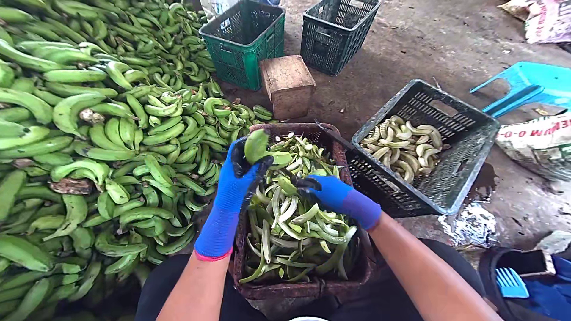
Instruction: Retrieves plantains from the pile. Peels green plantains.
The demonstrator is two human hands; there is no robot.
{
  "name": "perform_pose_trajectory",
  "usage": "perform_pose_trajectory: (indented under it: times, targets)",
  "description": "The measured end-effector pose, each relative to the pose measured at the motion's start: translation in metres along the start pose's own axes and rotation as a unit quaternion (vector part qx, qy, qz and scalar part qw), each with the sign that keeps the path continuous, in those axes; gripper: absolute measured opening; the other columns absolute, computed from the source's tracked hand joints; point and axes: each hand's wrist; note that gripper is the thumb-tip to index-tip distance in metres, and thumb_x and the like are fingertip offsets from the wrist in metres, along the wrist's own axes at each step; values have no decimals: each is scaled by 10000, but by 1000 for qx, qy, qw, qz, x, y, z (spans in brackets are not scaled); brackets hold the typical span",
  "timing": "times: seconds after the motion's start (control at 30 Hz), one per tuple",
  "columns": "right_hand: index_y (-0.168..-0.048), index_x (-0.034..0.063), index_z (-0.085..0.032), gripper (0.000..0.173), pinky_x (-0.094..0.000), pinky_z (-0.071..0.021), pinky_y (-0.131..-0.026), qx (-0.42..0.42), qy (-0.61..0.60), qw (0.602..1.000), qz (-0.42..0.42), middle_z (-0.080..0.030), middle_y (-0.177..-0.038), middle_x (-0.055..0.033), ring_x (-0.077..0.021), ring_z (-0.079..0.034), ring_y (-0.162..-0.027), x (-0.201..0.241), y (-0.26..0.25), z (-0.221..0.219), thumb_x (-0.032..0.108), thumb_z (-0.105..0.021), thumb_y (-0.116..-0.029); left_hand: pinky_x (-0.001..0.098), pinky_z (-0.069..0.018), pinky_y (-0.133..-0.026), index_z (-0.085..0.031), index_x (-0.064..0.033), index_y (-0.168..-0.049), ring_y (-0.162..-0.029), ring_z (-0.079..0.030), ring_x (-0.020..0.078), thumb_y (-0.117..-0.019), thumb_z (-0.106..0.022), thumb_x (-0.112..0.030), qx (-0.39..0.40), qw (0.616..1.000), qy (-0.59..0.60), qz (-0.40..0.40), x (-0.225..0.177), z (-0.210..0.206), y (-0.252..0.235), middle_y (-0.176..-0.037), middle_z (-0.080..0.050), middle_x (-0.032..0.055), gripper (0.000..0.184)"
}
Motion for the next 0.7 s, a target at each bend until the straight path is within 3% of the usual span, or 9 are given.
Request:
perform_pose_trajectory:
  times: [0.07,0.13,0.2,0.3,0.37,0.47,0.57,0.63,0.7]
  targets:
    - [-1452,114,-558,409,-559,-491,-998,-74,-41,993,77,-669,-1261,-196,-335,-663,-1117,-9,7,-2,279,-407,-1109,242,-566,-810,-453,-211,-1454,-951,-649,34,-985,-622,-338,-1,997,32,73,0,9,2,-1180,-648,-37,515]
    - [-1471,187,-564,435,-535,-505,-1020,-157,-52,968,187,-654,-1338,-106,-257,-648,-1182,-18,10,-4,258,-512,-1045,263,-562,-766,-490,-295,-1456,-893,-649,56,-1041,-500,-472,-8,993,49,104,5,19,1,-1139,-668,-34,452]
    - [-1415,147,-625,512,-532,-548,-901,-239,-13,925,296,-668,-1242,-138,-285,-662,-1086,-25,10,-9,294,-629,-924,234,-560,-729,-507,-310,-1443,-850,-641,34,-1079,-399,-472,0,992,81,101,10,23,0,-1094,-668,-47,413]
    - [-1276,123,-721,464,-520,-579,-829,-287,78,869,395,-704,-1149,-169,-317,-695,-1013,-21,7,-12,388,-649,-902,206,-553,-707,-550,-283,-1391,-840,-640,5,-1097,-313,-468,8,990,89,108,3,17,5,-1059,-676,-60,420]
    - [-1312,149,-707,476,-521,-568,-816,-289,101,863,403,-699,-1131,-172,-327,-686,-999,-14,5,-11,406,-607,-924,223,-558,-773,-548,-242,-1412,-911,-648,20,-1102,-283,-439,47,991,86,93,2,13,10,-1129,-683,-45,453]
    - [-1335,158,-693,500,-577,-554,-809,-363,104,853,361,-682,-1143,-219,-400,-674,-1009,-6,2,-2,301,-712,-856,201,-545,-859,-504,-162,-1442,-1018,-633,8,-1102,-293,-346,77,990,106,60,-2,3,15,-1210,-657,-44,441]
    - [-1390,114,-638,501,-641,-514,-880,-444,72,865,222,-628,-1235,-290,-486,-623,-1105,-9,2,18,200,-724,-904,222,-576,-786,-543,-165,-1389,-933,-663,36,-1107,-310,-385,33,984,137,110,-8,-4,18,-1099,-681,-26,427]
    - [-1490,92,-525,507,-657,-497,-929,-445,30,886,126,-583,-1325,-299,-482,-610,-1165,-18,5,37,218,-597,-1005,220,-590,-726,-559,-186,-1381,-866,-683,55,-1084,-390,-425,51,971,174,156,-12,2,21,-1051,-698,-8,418]
    - [-1551,125,-441,560,-653,-495,-931,-413,-5,902,126,-553,-1396,-269,-448,-615,-1178,-22,11,40,269,-568,-1024,219,-581,-668,-510,-199,-1419,-798,-674,85,-1060,-471,-391,83,955,213,187,-11,11,16,-1023,-680,26,408]
Point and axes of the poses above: each hand's wrist, its own y-axis away from the middle knuckle, its own z-axis out of the back of the hand, x = y × z
